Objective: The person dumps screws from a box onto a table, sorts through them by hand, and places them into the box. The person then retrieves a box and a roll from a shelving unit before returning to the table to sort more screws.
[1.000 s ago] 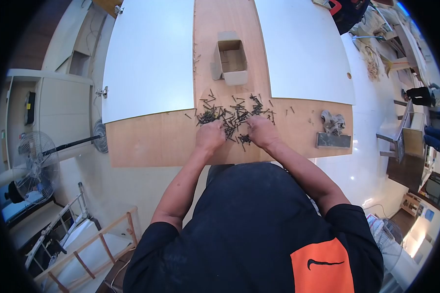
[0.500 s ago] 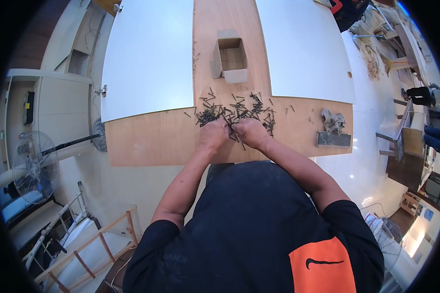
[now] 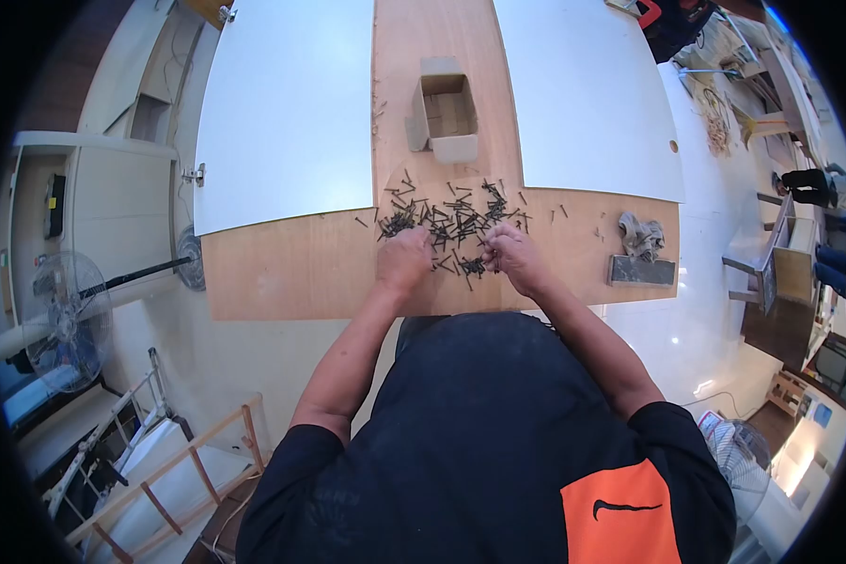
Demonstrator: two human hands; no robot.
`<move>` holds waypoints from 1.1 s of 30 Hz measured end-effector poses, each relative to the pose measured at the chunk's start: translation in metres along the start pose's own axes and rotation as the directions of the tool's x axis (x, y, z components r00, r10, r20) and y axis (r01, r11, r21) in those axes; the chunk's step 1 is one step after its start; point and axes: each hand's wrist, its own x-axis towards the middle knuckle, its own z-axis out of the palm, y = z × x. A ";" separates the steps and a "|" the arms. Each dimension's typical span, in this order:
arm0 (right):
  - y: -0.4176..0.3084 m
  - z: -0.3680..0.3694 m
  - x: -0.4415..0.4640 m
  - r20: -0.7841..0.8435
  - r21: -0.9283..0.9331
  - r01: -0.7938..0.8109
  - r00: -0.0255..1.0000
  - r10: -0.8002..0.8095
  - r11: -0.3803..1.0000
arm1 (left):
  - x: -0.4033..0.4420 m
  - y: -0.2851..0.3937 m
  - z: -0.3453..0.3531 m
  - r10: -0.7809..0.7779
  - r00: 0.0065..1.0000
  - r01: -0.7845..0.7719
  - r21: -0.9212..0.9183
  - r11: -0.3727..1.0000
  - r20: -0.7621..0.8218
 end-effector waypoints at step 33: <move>0.016 -0.030 -0.037 0.023 0.067 -0.182 0.983 0.180 0.981 | 0.006 0.013 0.011 0.146 0.988 -0.148 0.059 0.987 0.043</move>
